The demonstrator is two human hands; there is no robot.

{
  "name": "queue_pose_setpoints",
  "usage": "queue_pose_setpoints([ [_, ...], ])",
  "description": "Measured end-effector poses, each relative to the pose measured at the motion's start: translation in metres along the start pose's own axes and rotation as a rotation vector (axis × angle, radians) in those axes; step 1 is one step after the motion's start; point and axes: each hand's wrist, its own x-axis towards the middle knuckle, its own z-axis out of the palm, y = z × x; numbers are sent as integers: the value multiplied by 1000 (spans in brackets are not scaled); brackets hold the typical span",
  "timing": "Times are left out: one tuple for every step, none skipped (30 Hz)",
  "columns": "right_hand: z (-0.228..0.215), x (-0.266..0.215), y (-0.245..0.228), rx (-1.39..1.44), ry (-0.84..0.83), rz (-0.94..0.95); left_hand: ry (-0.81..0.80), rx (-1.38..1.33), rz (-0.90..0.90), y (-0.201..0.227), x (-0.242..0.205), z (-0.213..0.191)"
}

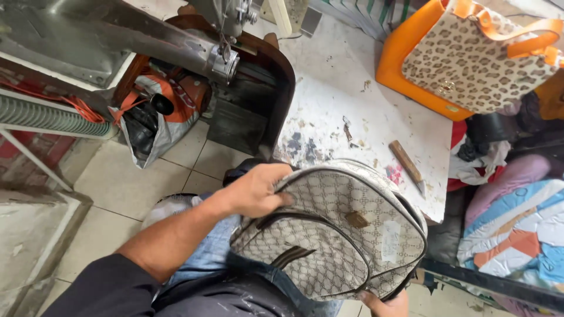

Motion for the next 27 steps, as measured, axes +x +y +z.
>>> queue_pose_setpoints([
  [-14,22,24,-104,29,-101,-22,-41,-51,1,2,4],
  [-15,29,21,-105,26,-106,-16,-41,-50,-11,4,9],
  [-16,35,17,-153,40,-101,117,-145,126,-23,6,15],
  [-16,43,13,-198,53,-99,248,-245,306,-34,8,19],
  [-15,51,6,-196,50,-106,255,-241,310,-26,10,11],
  [-14,53,4,-267,70,-87,278,-308,291,-19,7,4],
  [-13,56,2,-337,89,-68,301,-374,272,-11,5,-3],
  [-12,56,0,-341,83,-61,301,-375,263,-2,6,-22],
  [-12,55,-1,-413,103,-41,238,-199,156,7,6,-40],
  [-12,56,-4,-483,127,-25,172,-24,58,18,9,-58],
  [5,48,-45,-484,126,-23,171,-24,56,8,10,-61],
  [24,46,-89,-812,-166,94,165,55,44,-2,14,-66],
  [43,42,-134,-1134,-461,218,159,134,31,-11,18,-72],
  [33,49,-138,-1144,-466,210,170,132,26,-29,21,-60],
  [24,57,-143,-1266,-416,80,210,144,-35,-47,25,-49],
  [15,64,-146,-1380,-365,-50,245,157,-97,-66,27,-37],
  [18,52,-171,-1386,-373,-55,252,156,-106,-65,27,-33],
  [22,40,-194,-1085,-211,-342,316,160,-52,-64,27,-30],
  [25,27,-216,-764,-38,-599,380,164,3,-62,28,-27],
  [39,37,-240,-765,-44,-591,375,163,-4,-67,32,-20],
  [52,46,-263,-710,-230,-732,549,263,122,-71,37,-13],
  [66,58,-288,-642,-409,-879,724,367,262,-75,45,-8],
  [92,72,-303,-638,-409,-880,723,371,263,-62,46,-9],
  [118,86,-320,-727,-483,-933,723,384,340,-48,47,-11],
  [144,100,-336,-817,-558,-985,721,395,416,-35,49,-13],
  [169,110,-352,-816,-559,-980,717,395,414,-26,51,-9],
  [195,121,-368,-884,-574,-1050,515,461,301,-18,54,-5],
])
